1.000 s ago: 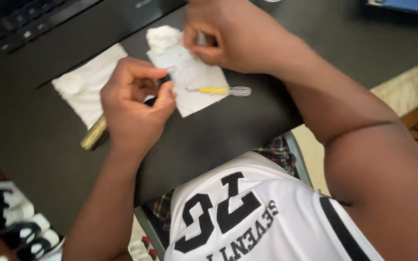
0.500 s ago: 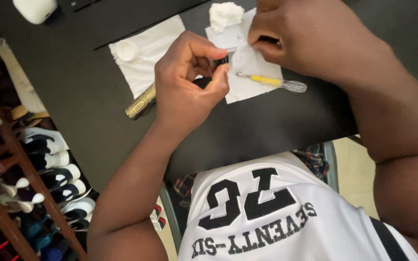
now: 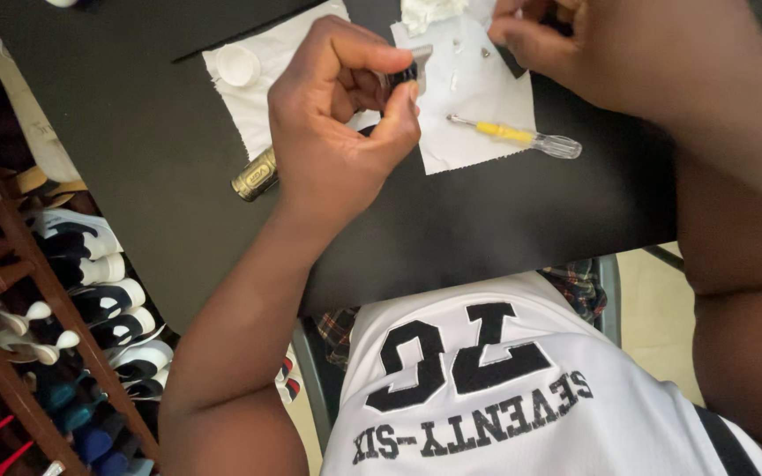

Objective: The person sits at a table and repairs a small gold cylindrical pump bottle. They use a small screwdriver to work on the pump mechanism, disassemble the black top components by hand, fit a metal plate part to the bottle neck, and reassemble the pump parts, working over a white cloth with small screws and components laid out.

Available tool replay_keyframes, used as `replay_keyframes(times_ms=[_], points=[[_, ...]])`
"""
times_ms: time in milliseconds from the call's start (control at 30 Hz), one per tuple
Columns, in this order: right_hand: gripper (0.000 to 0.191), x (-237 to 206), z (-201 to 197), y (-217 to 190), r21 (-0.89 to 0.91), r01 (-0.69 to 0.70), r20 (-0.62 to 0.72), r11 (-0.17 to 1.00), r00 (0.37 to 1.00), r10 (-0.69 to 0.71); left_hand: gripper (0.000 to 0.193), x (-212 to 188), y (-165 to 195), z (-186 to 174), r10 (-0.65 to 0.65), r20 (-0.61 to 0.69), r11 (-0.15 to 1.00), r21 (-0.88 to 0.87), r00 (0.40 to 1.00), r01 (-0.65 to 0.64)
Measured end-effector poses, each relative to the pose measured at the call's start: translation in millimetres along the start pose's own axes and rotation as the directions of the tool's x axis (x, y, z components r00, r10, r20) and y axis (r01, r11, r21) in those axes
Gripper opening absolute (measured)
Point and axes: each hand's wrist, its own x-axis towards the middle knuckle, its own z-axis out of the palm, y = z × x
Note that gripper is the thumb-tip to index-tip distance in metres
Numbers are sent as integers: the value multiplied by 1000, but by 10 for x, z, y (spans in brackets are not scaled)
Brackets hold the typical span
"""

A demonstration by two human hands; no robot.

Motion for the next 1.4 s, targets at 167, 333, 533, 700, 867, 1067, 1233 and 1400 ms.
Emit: replay_keyframes(times_ms=[167, 333, 533, 700, 867, 1067, 1233, 1400], points=[[31, -70, -163, -40, -76, 288, 191, 955, 944, -270, 23, 11, 13, 1, 9, -1, 1000, -5, 1000, -9], [36, -178, -147, -152, -261, 249, 352, 932, 924, -148, 22, 7, 28, 31, -1, 0, 1000, 6, 1000, 1], [27, -165, -159, -177, -258, 226, 371, 939, 921, -120, 23, 3, 41, 29, -6, 26, 1000, 16, 1000, 5], [26, -110, -207, -195, -262, 52, 487, 964, 869, 86, 22, -16, 46, 50, -29, 76, 999, -27, 997, 31], [30, -105, -230, -155, -39, -17, 324, 999, 946, 29, 20, -7, 44, 51, -37, 64, 999, -29, 997, 39], [27, -212, -54, 26, 53, -119, -69, 991, 990, 123, 18, 13, 38, 56, -42, 41, 999, -3, 998, 42], [18, -236, 13, 250, 382, 225, -176, 896, 970, -168, 18, 11, 46, 58, -59, 42, 998, -1, 997, 59], [22, -121, -7, 311, 282, 230, -99, 931, 973, -210, 18, 25, 38, 50, -22, 40, 1000, -19, 999, 23]])
